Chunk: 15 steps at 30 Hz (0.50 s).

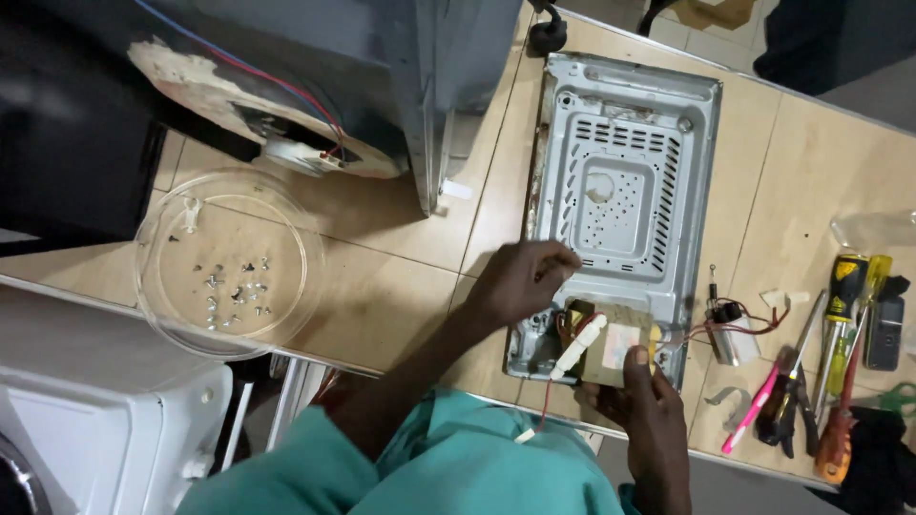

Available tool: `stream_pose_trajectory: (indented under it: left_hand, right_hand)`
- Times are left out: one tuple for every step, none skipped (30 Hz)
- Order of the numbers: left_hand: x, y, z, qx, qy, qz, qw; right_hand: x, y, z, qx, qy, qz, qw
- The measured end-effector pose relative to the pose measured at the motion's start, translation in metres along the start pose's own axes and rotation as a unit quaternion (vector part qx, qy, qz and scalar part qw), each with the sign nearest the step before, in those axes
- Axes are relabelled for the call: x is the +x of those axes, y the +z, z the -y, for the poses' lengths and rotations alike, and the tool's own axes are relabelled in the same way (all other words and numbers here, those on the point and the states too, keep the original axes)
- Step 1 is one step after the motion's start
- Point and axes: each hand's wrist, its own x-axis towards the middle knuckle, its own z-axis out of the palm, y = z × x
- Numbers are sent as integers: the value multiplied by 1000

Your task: Disassembling a microwave oven to inspect and remove internal components such as the transformer and capacitor for repair.

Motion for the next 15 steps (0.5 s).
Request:
stream_pose_trajectory:
  left_hand:
    - [-8,2,8,-11,38,-11,999]
    - [-14,4,14,-12,38,-11,999]
    - [-19,6,20,-13,70,5,997]
    - [-25,8,25,-13,101,21,995]
    - [-26,9,32,-14,101,21,995]
    - [-27,9,39,1,141,34,989]
    - [-28,9,45,15,181,46,982]
    - [-27,7,44,16,181,47,982]
    - [-27,6,43,22,173,73,982]
    - [-27,5,42,28,165,101,981]
    - [-27,4,43,28,164,102,981]
    - [-27,3,43,30,162,117,979]
    - [-27,3,43,32,161,132,978]
    - [-28,4,42,33,161,136,977]
    - [-28,5,42,42,169,131,976]
  right_hand:
    - [2,0,1,-6,10,-4,1000]
    - [5,0,2,-7,9,-5,1000]
    - [8,-1,2,-14,21,-3,1000]
    - [11,-2,2,-20,33,0,999]
    - [10,-1,5,-21,34,-1,999]
    - [10,-1,7,-34,37,-3,999]
    - [9,0,10,-46,41,-6,998]
    - [9,1,12,-46,42,-5,998]
    - [10,1,15,-45,46,0,998]
    - [10,1,16,-44,50,5,998]
    - [14,-1,15,-43,52,6,998]
    - [18,-3,12,-47,55,5,997]
    - [21,-5,10,-51,58,5,997]
    - [21,-6,9,-48,61,3,997]
    - [22,-7,8,-36,55,9,998]
